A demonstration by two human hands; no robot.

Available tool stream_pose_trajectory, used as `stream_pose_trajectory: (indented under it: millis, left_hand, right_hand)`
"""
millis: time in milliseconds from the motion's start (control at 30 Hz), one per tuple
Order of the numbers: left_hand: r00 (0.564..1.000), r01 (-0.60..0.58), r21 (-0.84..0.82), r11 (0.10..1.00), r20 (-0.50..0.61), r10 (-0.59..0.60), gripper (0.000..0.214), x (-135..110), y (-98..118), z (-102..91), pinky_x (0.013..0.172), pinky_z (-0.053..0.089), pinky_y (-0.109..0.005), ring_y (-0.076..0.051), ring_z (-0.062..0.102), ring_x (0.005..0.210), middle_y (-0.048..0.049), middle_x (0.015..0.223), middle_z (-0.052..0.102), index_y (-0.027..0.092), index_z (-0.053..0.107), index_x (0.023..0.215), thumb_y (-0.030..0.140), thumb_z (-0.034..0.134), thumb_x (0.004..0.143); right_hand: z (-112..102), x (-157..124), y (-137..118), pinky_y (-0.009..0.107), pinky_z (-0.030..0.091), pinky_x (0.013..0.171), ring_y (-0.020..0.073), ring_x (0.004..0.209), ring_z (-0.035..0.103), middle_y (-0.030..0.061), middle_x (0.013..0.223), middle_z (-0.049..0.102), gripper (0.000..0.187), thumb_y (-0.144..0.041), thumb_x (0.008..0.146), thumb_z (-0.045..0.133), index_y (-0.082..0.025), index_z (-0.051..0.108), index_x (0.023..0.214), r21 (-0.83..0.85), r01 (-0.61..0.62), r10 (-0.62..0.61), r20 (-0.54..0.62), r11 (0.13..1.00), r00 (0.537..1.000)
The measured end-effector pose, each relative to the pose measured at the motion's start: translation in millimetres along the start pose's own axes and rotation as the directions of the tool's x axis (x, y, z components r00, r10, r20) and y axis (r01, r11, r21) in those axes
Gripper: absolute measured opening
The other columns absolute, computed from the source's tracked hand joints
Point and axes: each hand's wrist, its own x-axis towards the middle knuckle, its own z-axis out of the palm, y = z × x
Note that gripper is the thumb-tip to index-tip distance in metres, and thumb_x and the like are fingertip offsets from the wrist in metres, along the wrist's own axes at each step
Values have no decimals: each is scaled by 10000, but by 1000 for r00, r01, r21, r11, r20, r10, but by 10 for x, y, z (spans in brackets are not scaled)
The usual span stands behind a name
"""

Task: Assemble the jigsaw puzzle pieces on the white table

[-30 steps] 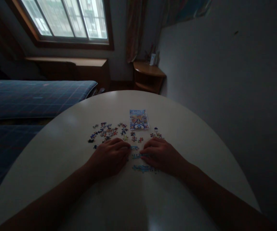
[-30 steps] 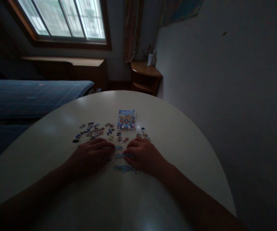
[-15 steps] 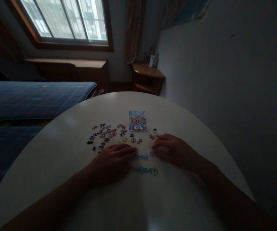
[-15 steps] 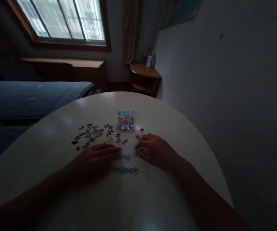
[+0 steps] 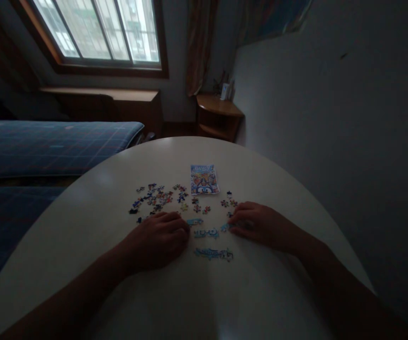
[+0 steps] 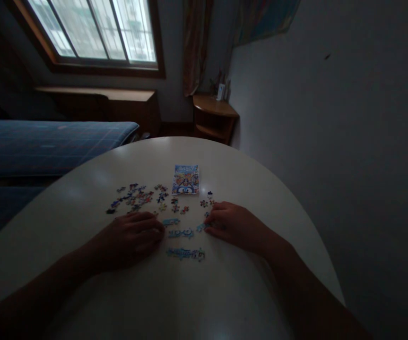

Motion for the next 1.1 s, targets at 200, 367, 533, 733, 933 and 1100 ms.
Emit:
stream_pose_trajectory:
  millis: [200, 367, 533, 733, 933, 1100]
  left_hand:
    - [999, 27, -52, 998, 29, -25, 117, -85, -188, -146, 786, 545, -299, -158, 645, 883, -22, 960, 712, 210, 673, 921, 245, 562, 927]
    - [976, 183, 49, 982, -125, -176, 162, -162, -405, -138, 823, 559, -334, -180, 663, 951, -36, 1031, 715, 217, 692, 998, 268, 547, 948]
    - [989, 141, -11, 990, -37, -141, 176, -161, -438, -95, 871, 555, -320, -168, 655, 995, -22, 1049, 714, 250, 697, 1024, 273, 535, 958]
    - [981, 185, 37, 982, -57, -183, 192, -193, -497, -102, 844, 564, -329, -178, 655, 982, -27, 1056, 715, 247, 711, 952, 281, 522, 959]
    - [982, 191, 52, 980, -7, -191, 375, -159, -473, -2, 1076, 449, -439, -232, 506, 1301, -57, 1388, 579, 240, 548, 1340, 316, 474, 981]
    - [976, 207, 46, 977, 64, -210, 327, -153, -496, 12, 1110, 404, -449, -231, 476, 1331, -25, 1376, 592, 266, 615, 1258, 337, 442, 990]
  right_hand:
    - [-106, -78, 73, 287, 503, 660, 172, 741, 641, 42, 867, 675, 96, -297, 846, 659, -225, 719, 866, 29, -103, 101, 59, 994, 993]
    - [-161, -129, 146, 294, 490, 633, 181, 693, 632, 50, 809, 686, 172, -371, 832, 645, -211, 700, 802, 90, -208, 199, 104, 974, 974]
    - [-188, -137, 165, 306, 480, 678, 190, 730, 636, 48, 817, 693, 220, -407, 823, 634, -195, 692, 818, 100, -347, 326, 176, 933, 929]
    - [-210, -114, 116, 314, 473, 673, 190, 723, 621, 54, 817, 687, 235, -418, 832, 603, -196, 679, 818, 65, -319, 305, 169, 946, 937]
    - [-216, -77, 61, 323, 463, 673, 195, 722, 614, 66, 816, 688, 280, -438, 869, 546, -199, 686, 829, 14, -310, 306, 115, 951, 945]
    - [-167, -77, 88, 305, 453, 635, 181, 682, 606, 57, 791, 684, 244, -402, 881, 548, -209, 687, 828, -11, -298, 298, 110, 954, 948]
